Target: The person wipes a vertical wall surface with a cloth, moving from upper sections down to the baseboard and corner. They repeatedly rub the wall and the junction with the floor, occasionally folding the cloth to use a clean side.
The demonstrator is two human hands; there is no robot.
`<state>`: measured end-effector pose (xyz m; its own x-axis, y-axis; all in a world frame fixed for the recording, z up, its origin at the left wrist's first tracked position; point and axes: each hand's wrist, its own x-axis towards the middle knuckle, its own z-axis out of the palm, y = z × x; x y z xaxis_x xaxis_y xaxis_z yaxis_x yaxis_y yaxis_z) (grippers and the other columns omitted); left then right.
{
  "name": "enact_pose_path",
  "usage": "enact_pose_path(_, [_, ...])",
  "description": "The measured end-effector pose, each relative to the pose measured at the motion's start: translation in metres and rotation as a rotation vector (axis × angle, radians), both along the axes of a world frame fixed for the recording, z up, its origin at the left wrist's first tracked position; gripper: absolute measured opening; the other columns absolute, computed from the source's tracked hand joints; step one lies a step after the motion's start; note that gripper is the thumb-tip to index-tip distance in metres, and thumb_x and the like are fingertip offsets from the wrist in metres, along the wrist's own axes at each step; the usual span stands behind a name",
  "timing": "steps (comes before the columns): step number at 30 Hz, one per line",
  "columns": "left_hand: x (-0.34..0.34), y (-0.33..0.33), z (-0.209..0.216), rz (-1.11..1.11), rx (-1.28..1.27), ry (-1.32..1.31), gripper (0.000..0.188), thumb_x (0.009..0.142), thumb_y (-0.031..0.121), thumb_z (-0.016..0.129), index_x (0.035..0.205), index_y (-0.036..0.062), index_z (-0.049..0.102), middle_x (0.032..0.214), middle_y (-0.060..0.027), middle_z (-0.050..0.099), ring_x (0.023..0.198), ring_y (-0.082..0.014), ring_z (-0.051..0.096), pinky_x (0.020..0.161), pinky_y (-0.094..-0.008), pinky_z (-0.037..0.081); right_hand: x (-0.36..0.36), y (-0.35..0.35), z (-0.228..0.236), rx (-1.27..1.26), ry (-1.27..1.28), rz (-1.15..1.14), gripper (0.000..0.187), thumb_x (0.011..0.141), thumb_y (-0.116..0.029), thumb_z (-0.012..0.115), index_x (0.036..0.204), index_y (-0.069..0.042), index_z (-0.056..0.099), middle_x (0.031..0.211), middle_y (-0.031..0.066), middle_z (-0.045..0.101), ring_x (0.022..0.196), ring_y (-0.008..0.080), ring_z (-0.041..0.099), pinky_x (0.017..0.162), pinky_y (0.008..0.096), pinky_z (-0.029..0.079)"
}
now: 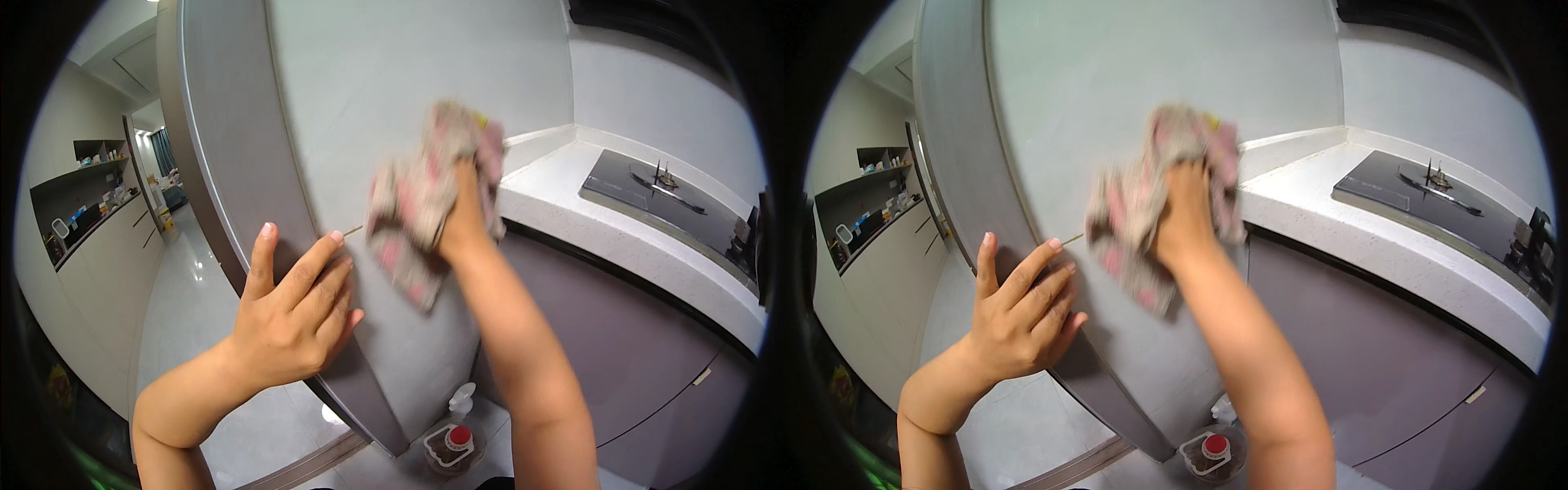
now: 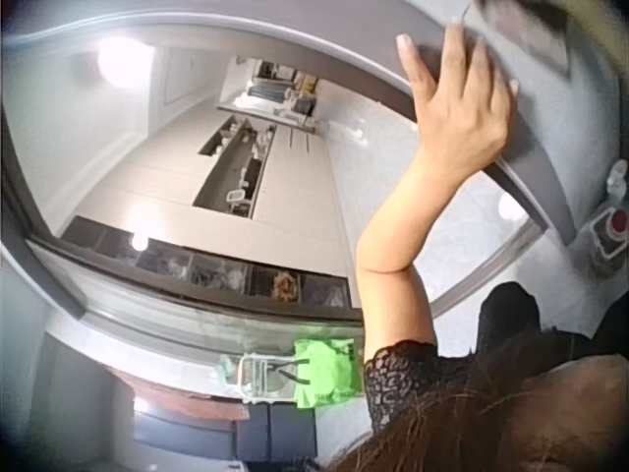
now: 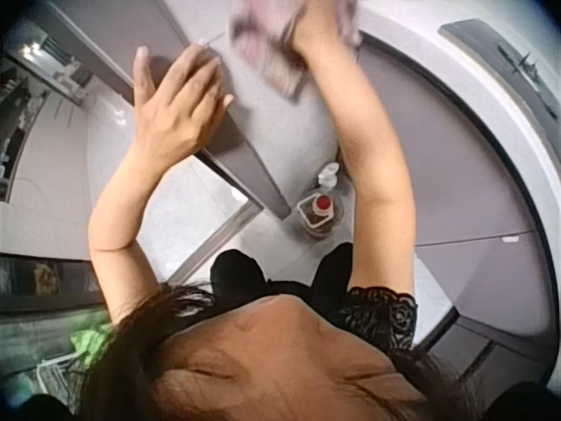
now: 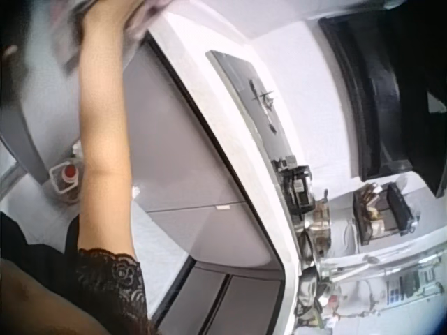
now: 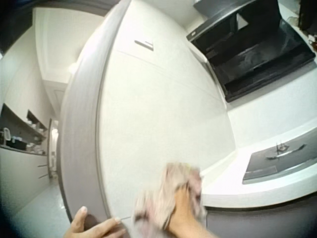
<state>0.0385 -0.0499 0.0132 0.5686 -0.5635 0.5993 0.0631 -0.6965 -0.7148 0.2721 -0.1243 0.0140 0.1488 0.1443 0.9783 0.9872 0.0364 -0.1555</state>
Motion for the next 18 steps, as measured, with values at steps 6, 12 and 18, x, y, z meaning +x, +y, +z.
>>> enact_pose_path(6, [0.001,0.005,0.0,-0.083,0.013,-0.054,0.018,0.073,0.02,0.074,0.078,0.0032,0.068,0.092,-0.0078,0.068,0.107,-0.0315,0.067,0.112,-0.0719,0.016,-0.024,0.014,-0.007,0.072,0.007,0.112,0.063,0.082,-0.034,0.071,0.133,0.0,0.054,0.136,0.0229,0.052,0.129,0.0436,0.041,0.111,0.053,0.029])
enact_pose_path(12, [0.007,0.008,-0.005,-0.15,-0.008,-0.098,0.013,0.074,0.017,0.071,0.073,0.0045,0.068,0.085,-0.0058,0.067,0.102,-0.0273,0.069,0.111,-0.0701,0.02,-0.03,-0.003,-0.049,0.093,-0.131,0.207,0.068,0.081,-0.026,0.071,0.138,0.003,0.048,0.143,0.025,0.047,0.136,0.0419,0.04,0.116,0.0498,0.028])
enact_pose_path(18, [0.006,0.009,-0.001,-0.16,0.008,-0.071,0.013,0.075,0.017,0.071,0.075,0.0046,0.067,0.086,-0.0062,0.068,0.101,-0.0318,0.068,0.114,-0.0702,0.012,0.092,0.032,0.066,0.263,-0.159,-0.197,0.056,0.081,-0.029,0.071,0.127,-0.001,0.054,0.128,0.0215,0.055,0.121,0.0407,0.05,0.105,0.05,0.037])
